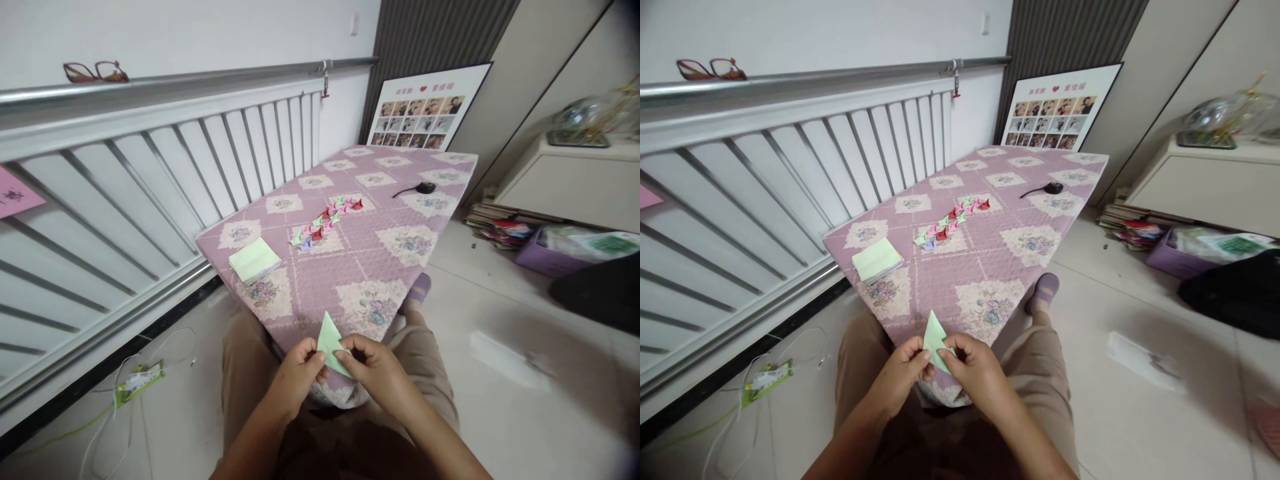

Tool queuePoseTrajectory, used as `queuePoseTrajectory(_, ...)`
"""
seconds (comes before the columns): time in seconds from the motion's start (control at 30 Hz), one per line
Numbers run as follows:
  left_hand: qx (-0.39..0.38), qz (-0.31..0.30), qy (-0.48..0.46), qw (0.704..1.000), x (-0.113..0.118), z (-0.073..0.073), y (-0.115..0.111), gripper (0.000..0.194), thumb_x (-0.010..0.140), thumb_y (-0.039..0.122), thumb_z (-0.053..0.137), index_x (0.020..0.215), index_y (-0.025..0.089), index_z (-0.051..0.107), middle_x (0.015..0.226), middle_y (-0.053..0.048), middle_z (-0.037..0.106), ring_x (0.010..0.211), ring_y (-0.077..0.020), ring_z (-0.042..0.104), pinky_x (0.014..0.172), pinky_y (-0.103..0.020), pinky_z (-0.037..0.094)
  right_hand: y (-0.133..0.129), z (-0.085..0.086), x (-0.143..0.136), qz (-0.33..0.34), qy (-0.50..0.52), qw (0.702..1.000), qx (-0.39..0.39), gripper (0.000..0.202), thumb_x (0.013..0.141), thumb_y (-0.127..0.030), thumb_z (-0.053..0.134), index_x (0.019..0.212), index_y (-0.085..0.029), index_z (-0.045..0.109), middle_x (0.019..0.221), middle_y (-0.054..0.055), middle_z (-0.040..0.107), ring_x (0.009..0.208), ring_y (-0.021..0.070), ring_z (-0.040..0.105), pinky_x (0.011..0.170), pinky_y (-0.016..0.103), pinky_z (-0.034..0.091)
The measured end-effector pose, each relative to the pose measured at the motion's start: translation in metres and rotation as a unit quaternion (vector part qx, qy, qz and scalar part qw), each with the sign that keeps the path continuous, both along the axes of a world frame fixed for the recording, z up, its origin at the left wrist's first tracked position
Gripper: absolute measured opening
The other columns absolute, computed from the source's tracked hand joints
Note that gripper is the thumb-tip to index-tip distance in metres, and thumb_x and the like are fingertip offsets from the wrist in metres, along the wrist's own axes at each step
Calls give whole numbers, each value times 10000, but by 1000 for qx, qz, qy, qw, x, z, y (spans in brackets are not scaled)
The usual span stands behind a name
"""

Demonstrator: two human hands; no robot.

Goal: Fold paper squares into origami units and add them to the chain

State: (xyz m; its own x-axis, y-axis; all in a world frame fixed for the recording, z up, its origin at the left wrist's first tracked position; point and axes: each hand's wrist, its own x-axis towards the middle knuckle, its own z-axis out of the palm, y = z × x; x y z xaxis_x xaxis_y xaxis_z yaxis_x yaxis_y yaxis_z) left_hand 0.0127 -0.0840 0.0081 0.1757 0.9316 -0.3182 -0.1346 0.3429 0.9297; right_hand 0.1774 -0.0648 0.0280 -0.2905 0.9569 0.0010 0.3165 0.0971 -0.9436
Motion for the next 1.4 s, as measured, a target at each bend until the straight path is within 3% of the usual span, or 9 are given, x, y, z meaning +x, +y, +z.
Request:
queuePoseTrajectory(0.17, -59, 32, -157, 985, -3, -9, 6, 397, 690, 464, 742, 795, 151, 522, 690, 23, 542, 580, -80, 495, 560, -210, 368, 8, -2, -8, 2, 36, 999, -18, 176, 839, -357, 562, 860, -196, 631, 696, -18, 606, 633, 122, 545, 597, 229, 455)
queuePoseTrajectory(0.37, -111, -13, -239, 964, -12, -17, 11, 419, 653, 404, 805, 874, 121, 590, 667, 0, 577, 525, -78, 516, 522, -215, 381, 19, 9, -2, 93, 16, 995, 12, 177, 858, -361, 570, 878, -201, 643, 843, 22, 640, 794, 157, 594, 722, 265, 486)
queuePoseTrajectory(0.57, -156, -22, -286, 945, -15, -27, 13, 393, 650, 368, 809, 907, 133, 626, 616, 0, 598, 482, -84, 539, 497, -213, 409, 24, 24, 6, 194, 62, 978, -34, 238, 938, -337, 450, 1034, -230, 640, 941, 25, 671, 856, 158, 627, 793, 290, 500)
queuePoseTrajectory(0.67, -168, -36, -311, 935, -17, -32, 13, 351, 673, 341, 783, 923, 146, 633, 632, -2, 609, 498, -95, 557, 508, -221, 423, 26, 29, 9, 214, 32, 976, -11, 266, 944, -246, 408, 1067, -255, 644, 1005, 24, 668, 904, 155, 626, 838, 297, 494)
queuePoseTrajectory(0.83, -180, -54, -360, 914, -16, -38, 11, 288, 738, 298, 711, 970, 142, 641, 674, -9, 612, 556, -115, 573, 574, -252, 449, 25, 28, 11, 240, -13, 970, 46, 403, 814, -46, 443, 1084, -278, 632, 1008, 5, 647, 892, 133, 617, 804, 257, 495)
queuePoseTrajectory(1.0, -183, -66, -387, 901, -11, -41, 9, 233, 777, 265, 675, 966, 133, 641, 649, 6, 597, 496, -86, 529, 587, -249, 443, 27, 18, 9, 233, -41, 966, 99, 214, 856, -122, 517, 997, -232, 634, 920, 20, 609, 853, 129, 588, 762, 239, 476)
queuePoseTrajectory(1.13, -180, -65, -368, 910, -5, -35, 8, 183, 823, 279, 652, 943, 144, 627, 633, 16, 578, 467, -71, 500, 542, -224, 423, 29, 16, 9, 232, -60, 963, 126, 122, 897, -195, 520, 916, -218, 638, 868, 23, 583, 823, 128, 576, 725, 230, 455)
queuePoseTrajectory(1.23, -149, -17, -333, 931, 1, -26, 6, 186, 806, 295, 687, 906, 158, 611, 660, 24, 568, 527, -70, 518, 567, -203, 420, 29, 15, 11, 227, -71, 960, 144, 126, 903, -194, 511, 923, -221, 633, 879, 27, 574, 839, 134, 572, 730, 234, 446)
queuePoseTrajectory(1.4, -40, 41, -204, 977, 8, -16, 3, 369, 833, 370, 654, 1142, 206, 537, 823, 3, 584, 721, -102, 554, 699, -221, 434, 27, 13, 10, 209, -89, 961, 160, 114, 914, -220, 503, 918, -216, 617, 871, 31, 581, 812, 139, 566, 715, 241, 438)
